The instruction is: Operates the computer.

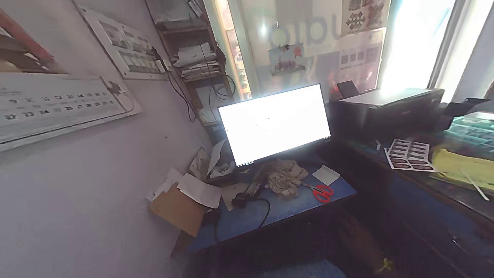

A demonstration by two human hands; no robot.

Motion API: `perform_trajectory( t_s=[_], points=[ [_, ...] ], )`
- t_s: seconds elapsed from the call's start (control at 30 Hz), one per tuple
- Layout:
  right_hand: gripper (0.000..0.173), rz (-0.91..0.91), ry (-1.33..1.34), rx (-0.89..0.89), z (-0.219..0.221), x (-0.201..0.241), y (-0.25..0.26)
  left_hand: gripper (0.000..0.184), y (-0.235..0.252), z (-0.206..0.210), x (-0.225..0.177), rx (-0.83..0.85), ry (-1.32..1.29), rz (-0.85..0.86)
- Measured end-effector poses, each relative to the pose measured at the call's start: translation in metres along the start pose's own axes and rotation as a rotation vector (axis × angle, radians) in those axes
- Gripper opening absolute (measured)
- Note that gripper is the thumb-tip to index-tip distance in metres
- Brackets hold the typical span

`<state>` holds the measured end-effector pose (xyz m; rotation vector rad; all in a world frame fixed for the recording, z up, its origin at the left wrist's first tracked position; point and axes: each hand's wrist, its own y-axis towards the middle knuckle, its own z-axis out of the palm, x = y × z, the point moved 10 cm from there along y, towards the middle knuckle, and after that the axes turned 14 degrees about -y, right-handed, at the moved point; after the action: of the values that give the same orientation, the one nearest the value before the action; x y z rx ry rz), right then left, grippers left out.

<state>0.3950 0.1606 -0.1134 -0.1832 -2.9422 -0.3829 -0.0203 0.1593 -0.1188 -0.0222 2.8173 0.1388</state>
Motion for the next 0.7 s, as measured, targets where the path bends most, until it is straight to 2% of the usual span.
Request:
perform_trajectory(
  t_s=[0.1,0.2,0.3,0.37,0.53,0.7],
  points=[
    [0.047,-0.002,0.004,-0.005,-0.003,0.0,0.001,0.046,-0.002,0.007,-0.057,0.108,-0.082,0.151],
    [0.048,0.01,0.0,-0.003,0.001,-0.004,0.003,0.05,0.003,0.018,-0.1,0.0,-0.294,0.376],
    [0.05,0.044,0.011,0.037,0.008,-0.006,0.0,0.075,0.001,0.039,-0.122,0.196,-0.292,0.401],
    [0.051,0.04,0.023,0.051,0.012,-0.006,-0.001,0.083,0.001,0.042,-0.13,0.187,-0.281,0.404],
    [0.05,0.023,-0.008,0.025,0.004,-0.002,-0.002,0.067,-0.002,0.043,-0.148,0.259,-0.409,0.358],
    [0.053,0.051,-0.053,0.086,0.008,-0.007,-0.001,0.053,-0.009,0.063,-0.151,0.331,-0.418,0.504]
  ],
)
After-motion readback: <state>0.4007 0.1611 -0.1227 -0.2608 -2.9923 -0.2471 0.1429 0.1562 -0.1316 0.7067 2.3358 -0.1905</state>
